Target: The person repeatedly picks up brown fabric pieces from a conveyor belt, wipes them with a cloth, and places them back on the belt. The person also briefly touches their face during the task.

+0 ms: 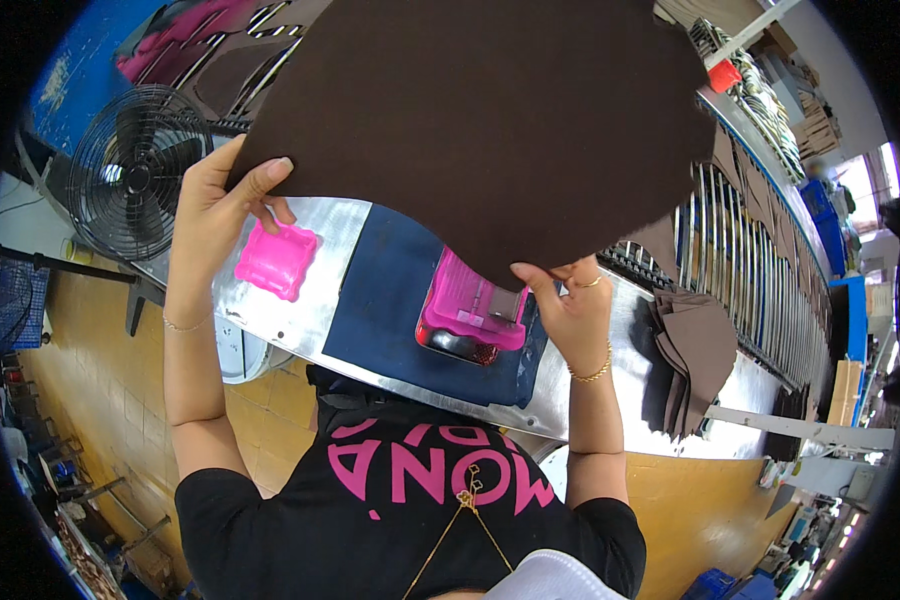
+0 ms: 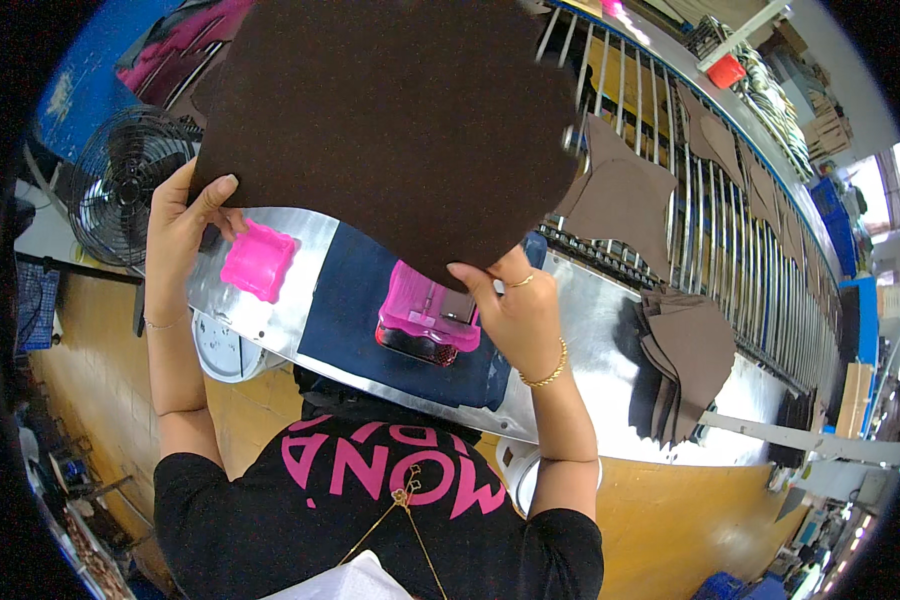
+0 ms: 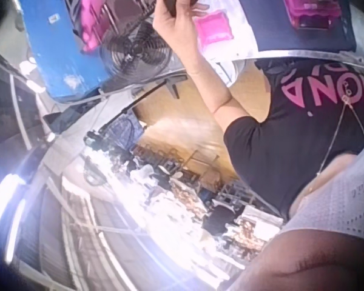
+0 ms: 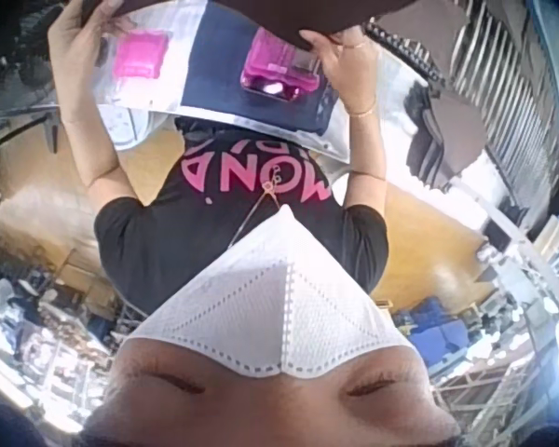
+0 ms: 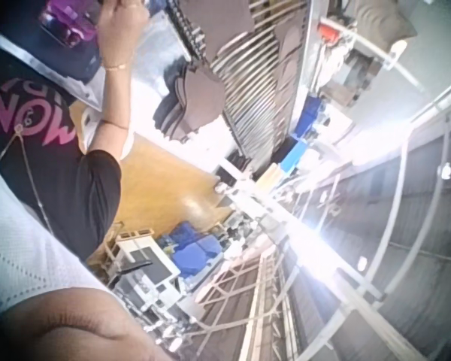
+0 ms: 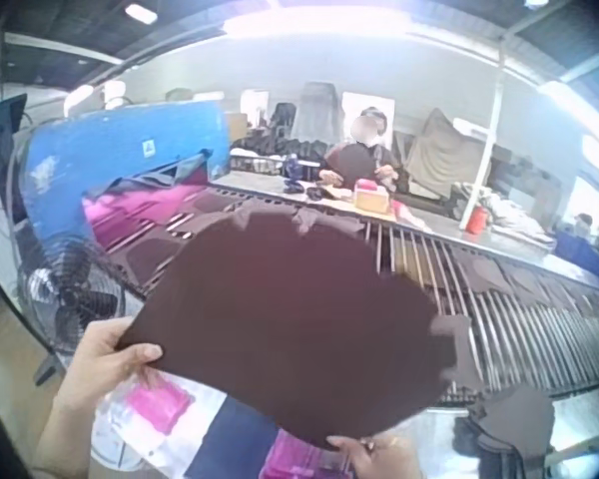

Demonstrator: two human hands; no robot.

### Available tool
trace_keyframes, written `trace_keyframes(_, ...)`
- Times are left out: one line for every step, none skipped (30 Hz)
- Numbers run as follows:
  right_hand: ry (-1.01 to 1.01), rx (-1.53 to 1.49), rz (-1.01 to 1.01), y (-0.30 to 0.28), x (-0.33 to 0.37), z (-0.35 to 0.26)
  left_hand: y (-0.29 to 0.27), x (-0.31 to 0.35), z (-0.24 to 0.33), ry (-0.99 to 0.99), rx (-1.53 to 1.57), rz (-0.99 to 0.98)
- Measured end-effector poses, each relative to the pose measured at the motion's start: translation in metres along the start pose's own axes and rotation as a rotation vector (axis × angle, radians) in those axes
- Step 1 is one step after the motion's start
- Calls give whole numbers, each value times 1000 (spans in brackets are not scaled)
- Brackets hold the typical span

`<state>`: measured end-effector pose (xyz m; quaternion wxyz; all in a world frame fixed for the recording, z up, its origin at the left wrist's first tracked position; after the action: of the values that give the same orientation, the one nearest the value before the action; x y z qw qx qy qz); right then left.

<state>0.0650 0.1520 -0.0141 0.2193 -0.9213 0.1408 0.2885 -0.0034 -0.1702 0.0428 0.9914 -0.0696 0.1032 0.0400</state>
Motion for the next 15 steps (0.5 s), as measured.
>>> trace_keyframes(-62, 90, -22, 0, 2, -1, -5, 0, -1, 24, -35, 3)
trace_keyframes(-97, 137, -44, -1, 3, -2, -8, 0, -3, 49, -69, 4)
trace_keyframes(-132, 186, -64, -2, 4, -3, -10, -1, -6, 46, -88, -13)
trace_keyframes(-167, 232, -83, -3, 5, -3, -11, 0, -10, 43, -110, -28)
trace_keyframes(-198, 221, -71, -5, 6, -4, -10, -1, -13, 41, -131, -46)
trace_keyframes(-228, 213, -56, -8, 6, -6, -7, 0, -16, 17, -127, -65)
trace_keyframes(-257, 204, -45, -10, 8, -8, -3, 2, -19, -10, -122, -82)
trace_keyframes(-259, 258, -55, -15, 12, -7, 1, 5, -22, -36, -117, -101)
trace_keyframes(-261, 312, -64, -23, 16, -6, 8, 7, -24, -39, -100, -109)
trace_keyframes(-266, 367, -77, -32, 21, -5, 13, 10, -27, -49, -105, -140)
trace_keyframes(-222, 362, -66, -41, 28, 0, 21, 11, -32, -58, -107, -180)
trace_keyframes(-186, 390, -67, -50, 36, 4, 28, 12, -36, -67, -110, -219)
trace_keyframes(-149, 418, -67, -60, 44, 8, 38, 11, -39, -106, -158, -267)
trace_keyframes(-114, 443, -70, -70, 55, 13, 51, 12, -36, -76, -181, -310)
trace_keyframes(-11, 516, -114, -82, 70, 23, 63, 12, -34, -22, -233, -369)
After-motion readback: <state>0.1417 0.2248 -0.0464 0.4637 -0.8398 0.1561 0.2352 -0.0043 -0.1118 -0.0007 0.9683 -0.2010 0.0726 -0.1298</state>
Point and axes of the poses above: each hand's wrist, its own x-axis away from the middle knuckle, its own y-axis out of the palm, z = x × y, the point moved 2 cm from there along -x, towards the middle knuckle, and after that the axes turned 10 degrees about z, right-handed, at the moved point
